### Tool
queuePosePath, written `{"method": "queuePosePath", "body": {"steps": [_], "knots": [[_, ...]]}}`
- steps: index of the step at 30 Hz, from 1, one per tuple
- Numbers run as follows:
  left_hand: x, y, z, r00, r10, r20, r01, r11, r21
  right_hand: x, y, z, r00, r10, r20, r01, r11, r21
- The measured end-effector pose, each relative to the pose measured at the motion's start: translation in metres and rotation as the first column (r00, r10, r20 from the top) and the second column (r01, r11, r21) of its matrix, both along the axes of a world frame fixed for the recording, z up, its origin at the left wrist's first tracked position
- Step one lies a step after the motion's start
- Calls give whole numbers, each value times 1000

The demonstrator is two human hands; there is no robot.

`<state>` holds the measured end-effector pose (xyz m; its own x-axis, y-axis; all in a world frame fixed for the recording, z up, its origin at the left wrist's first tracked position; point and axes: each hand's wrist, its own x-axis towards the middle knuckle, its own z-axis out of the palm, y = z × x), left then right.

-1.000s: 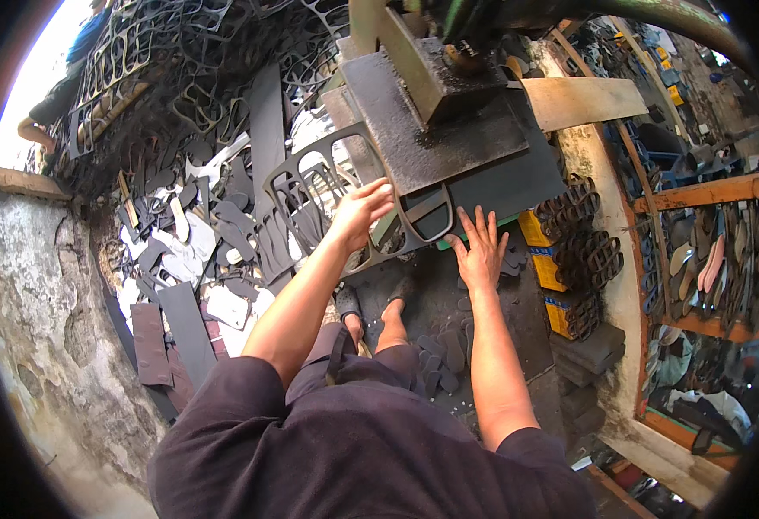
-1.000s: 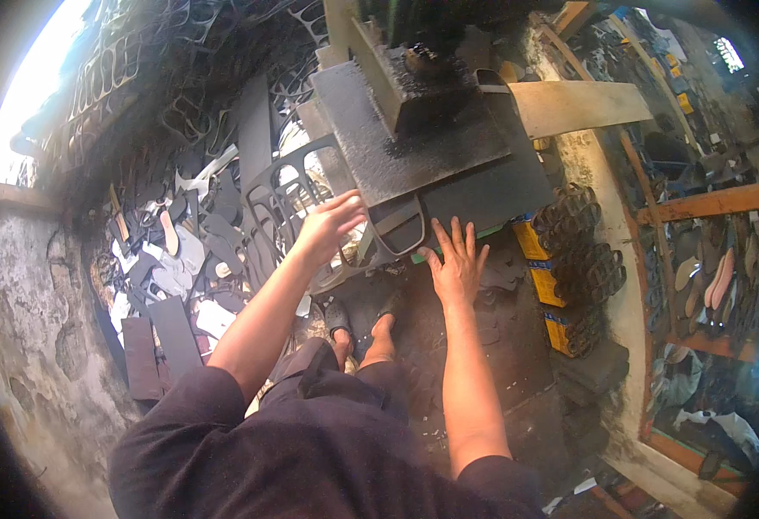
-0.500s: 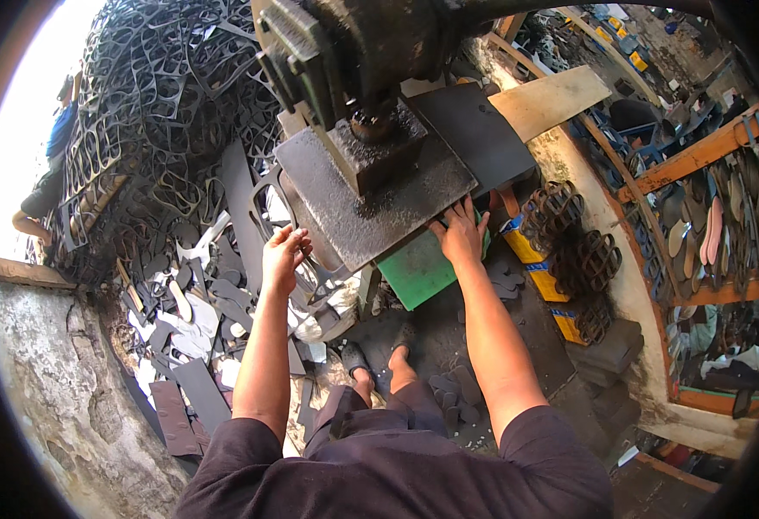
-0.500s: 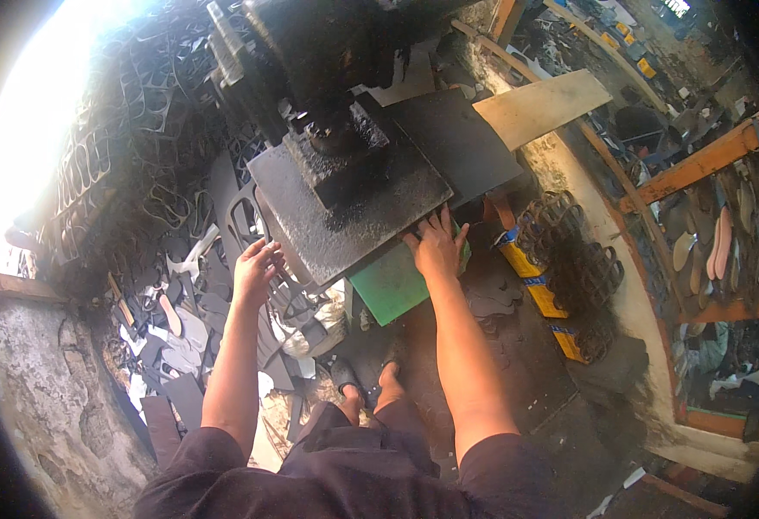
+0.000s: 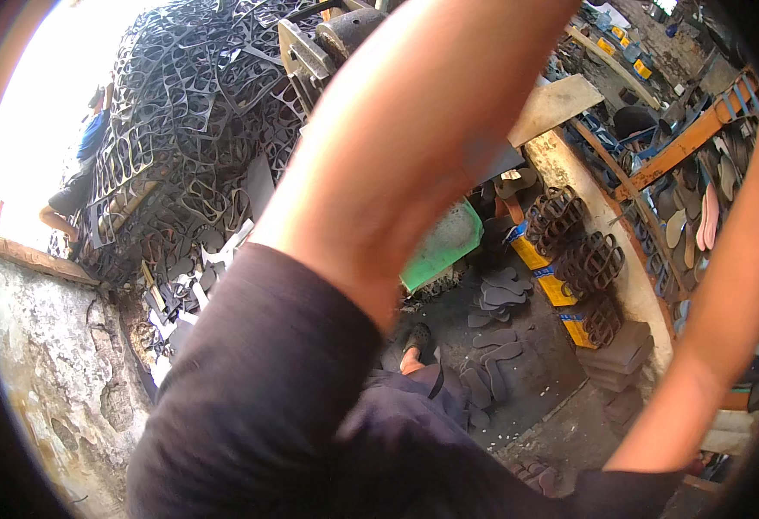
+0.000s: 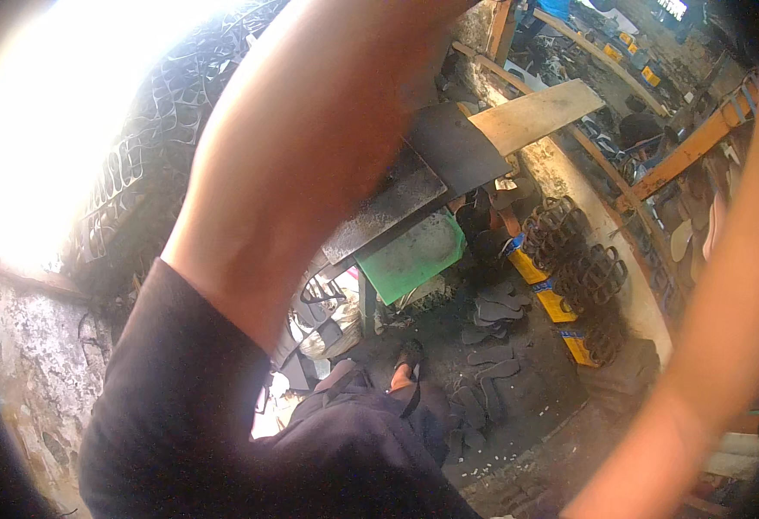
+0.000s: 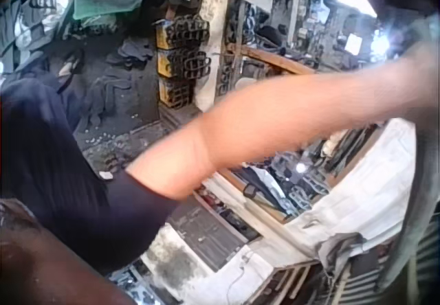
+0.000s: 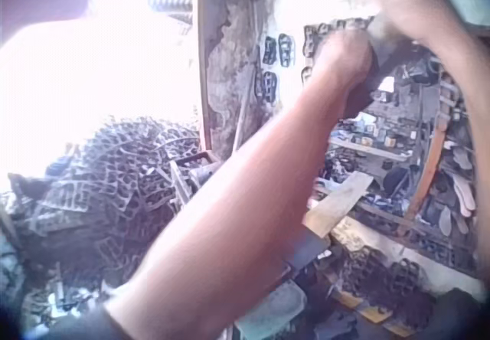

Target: The person operates a hydraulic press to cut rubber soles from a sheet using a metal template. They repeatedly place the sheet under the press, activate the lever, and remove the cut soles and offcuts.

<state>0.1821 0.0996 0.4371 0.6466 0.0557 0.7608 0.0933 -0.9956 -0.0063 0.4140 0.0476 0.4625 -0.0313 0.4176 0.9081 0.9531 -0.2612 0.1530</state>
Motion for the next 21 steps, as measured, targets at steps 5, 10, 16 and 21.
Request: {"method": "queuePosePath", "body": {"steps": [5,10,16,21], "knots": [[74,-42,-87,992,-33,-119,51,986,156,78,-39,-122,953,-179,-246,194,980,38],[80,-51,-269,984,-5,-178,46,973,227,-12,-79,-429,769,-126,-627,152,988,-13],[27,-5,-342,906,-38,-422,79,994,80,-114,-105,-469,695,-266,-668,39,942,-334],[-149,-100,-406,795,-4,-606,-516,521,-680,-77,-192,-249,846,-486,-217,376,834,-404]]}}
